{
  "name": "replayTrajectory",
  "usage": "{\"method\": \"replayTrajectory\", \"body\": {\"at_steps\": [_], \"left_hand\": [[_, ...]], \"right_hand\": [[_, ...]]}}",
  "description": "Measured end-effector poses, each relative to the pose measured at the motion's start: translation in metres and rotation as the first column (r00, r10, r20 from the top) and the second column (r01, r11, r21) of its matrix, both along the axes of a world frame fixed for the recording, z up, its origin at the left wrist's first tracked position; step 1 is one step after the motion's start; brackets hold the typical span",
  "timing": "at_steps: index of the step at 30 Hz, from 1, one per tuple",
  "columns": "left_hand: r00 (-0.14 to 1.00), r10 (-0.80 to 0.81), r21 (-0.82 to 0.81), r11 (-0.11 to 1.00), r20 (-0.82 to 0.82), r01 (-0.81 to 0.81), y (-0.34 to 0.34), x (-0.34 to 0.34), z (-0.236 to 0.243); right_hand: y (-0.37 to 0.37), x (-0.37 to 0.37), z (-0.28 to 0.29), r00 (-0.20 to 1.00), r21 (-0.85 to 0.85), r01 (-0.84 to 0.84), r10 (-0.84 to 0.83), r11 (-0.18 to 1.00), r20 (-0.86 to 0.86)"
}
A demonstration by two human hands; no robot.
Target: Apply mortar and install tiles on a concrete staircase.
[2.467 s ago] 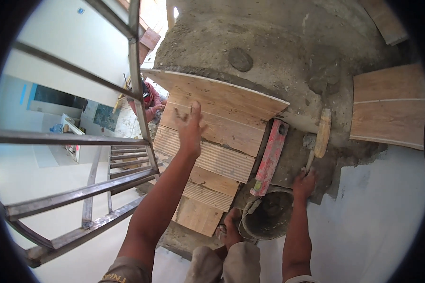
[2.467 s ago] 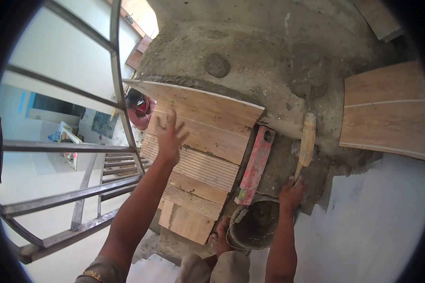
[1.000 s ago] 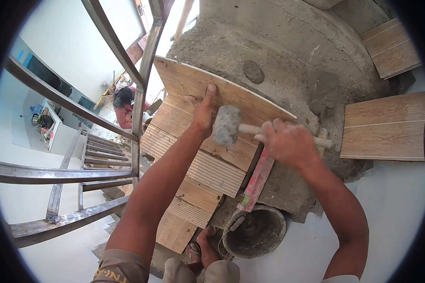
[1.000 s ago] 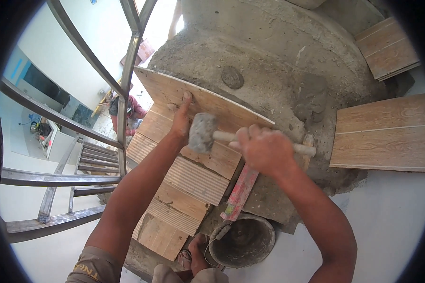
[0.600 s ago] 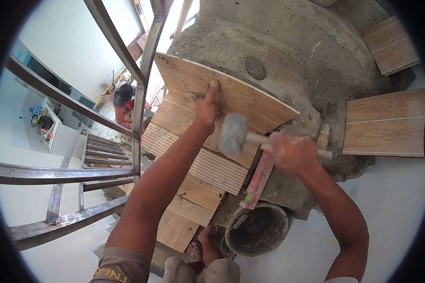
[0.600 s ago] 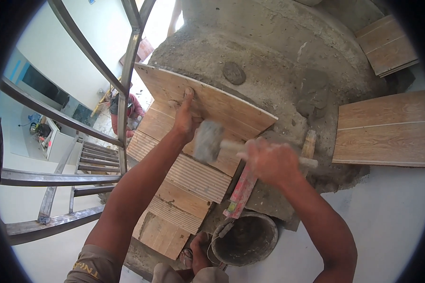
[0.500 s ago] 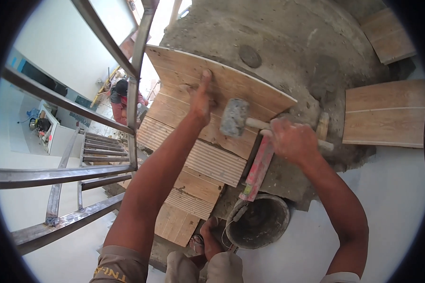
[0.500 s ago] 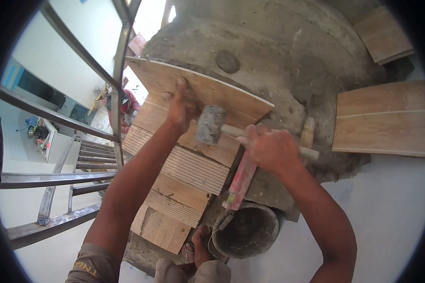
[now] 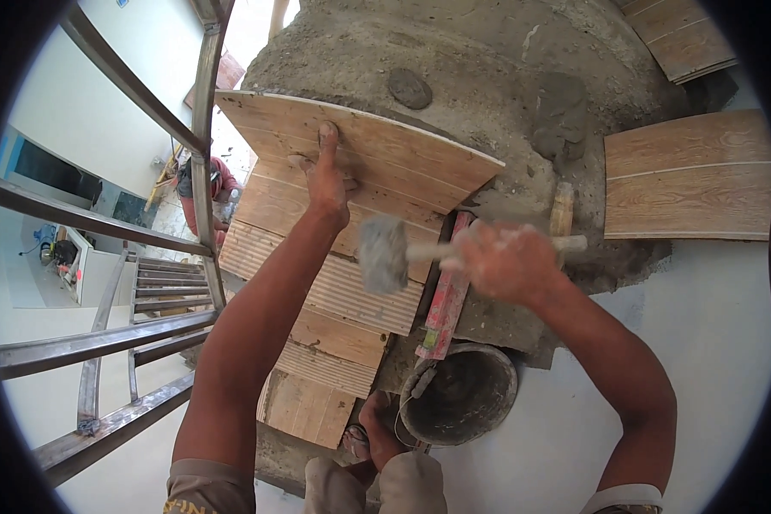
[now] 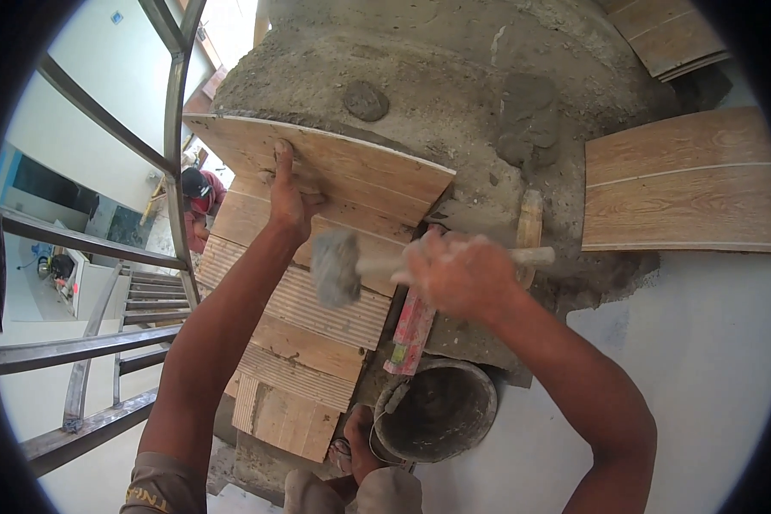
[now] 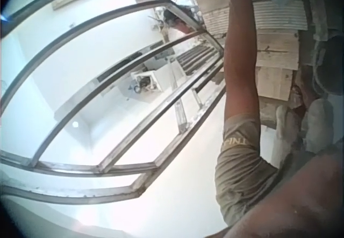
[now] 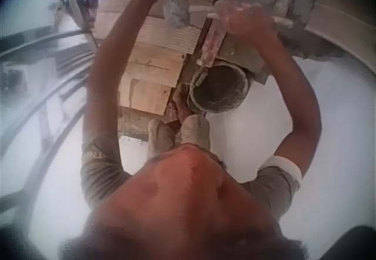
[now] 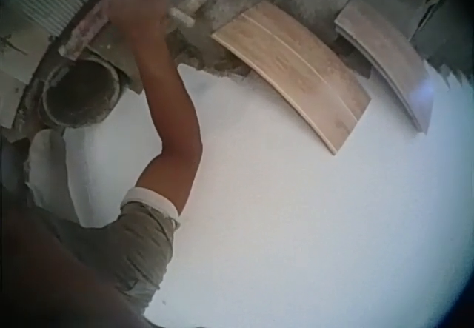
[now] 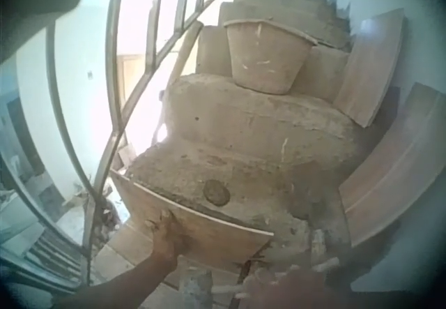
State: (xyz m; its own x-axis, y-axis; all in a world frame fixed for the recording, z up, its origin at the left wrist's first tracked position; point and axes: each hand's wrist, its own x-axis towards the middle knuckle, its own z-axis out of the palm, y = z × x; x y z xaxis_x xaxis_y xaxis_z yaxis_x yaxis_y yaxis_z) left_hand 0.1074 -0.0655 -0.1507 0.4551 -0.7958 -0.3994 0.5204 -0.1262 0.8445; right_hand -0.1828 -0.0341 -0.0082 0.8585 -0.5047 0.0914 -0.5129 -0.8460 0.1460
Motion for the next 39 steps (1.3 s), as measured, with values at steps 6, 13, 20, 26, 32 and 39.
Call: {"method": "replayTrajectory", "body": {"at_steps": [6, 13, 20, 26, 32, 39], "left_hand": [[1.0, -0.003, 0.036, 0.999, 0.002, 0.003, 0.001, -0.004, 0.004], [0.997, -0.029, 0.007, 1.0, 0.078, 0.028, 0.004, -0.002, 0.015], [0.99, -0.129, -0.005, 0.992, -0.063, 0.129, 0.006, 0.006, 0.015], [0.998, -0.045, 0.015, 0.999, 0.041, 0.044, 0.002, 0.004, 0.006], [0.987, -0.095, -0.06, 0.994, -0.127, 0.088, 0.0, 0.006, 0.004], [0.984, -0.151, -0.058, 0.988, -0.091, 0.146, 0.005, 0.005, 0.002]], "right_hand": [[-0.004, 0.005, 0.01, 0.984, 0.084, 0.172, -0.167, 0.982, -0.063], [0.015, 0.009, 0.017, 0.988, 0.052, -0.096, 0.089, 0.994, 0.123], [-0.018, 0.006, 0.013, 0.997, -0.059, 0.063, -0.06, 0.996, 0.04], [-0.003, 0.007, 0.005, 0.971, 0.019, 0.233, -0.234, 0.972, 0.057], [-0.017, 0.005, 0.018, 0.988, 0.0, -0.053, 0.052, 0.999, 0.143], [-0.016, 0.009, 0.006, 0.985, -0.007, 0.11, -0.109, 0.994, 0.134]]}}
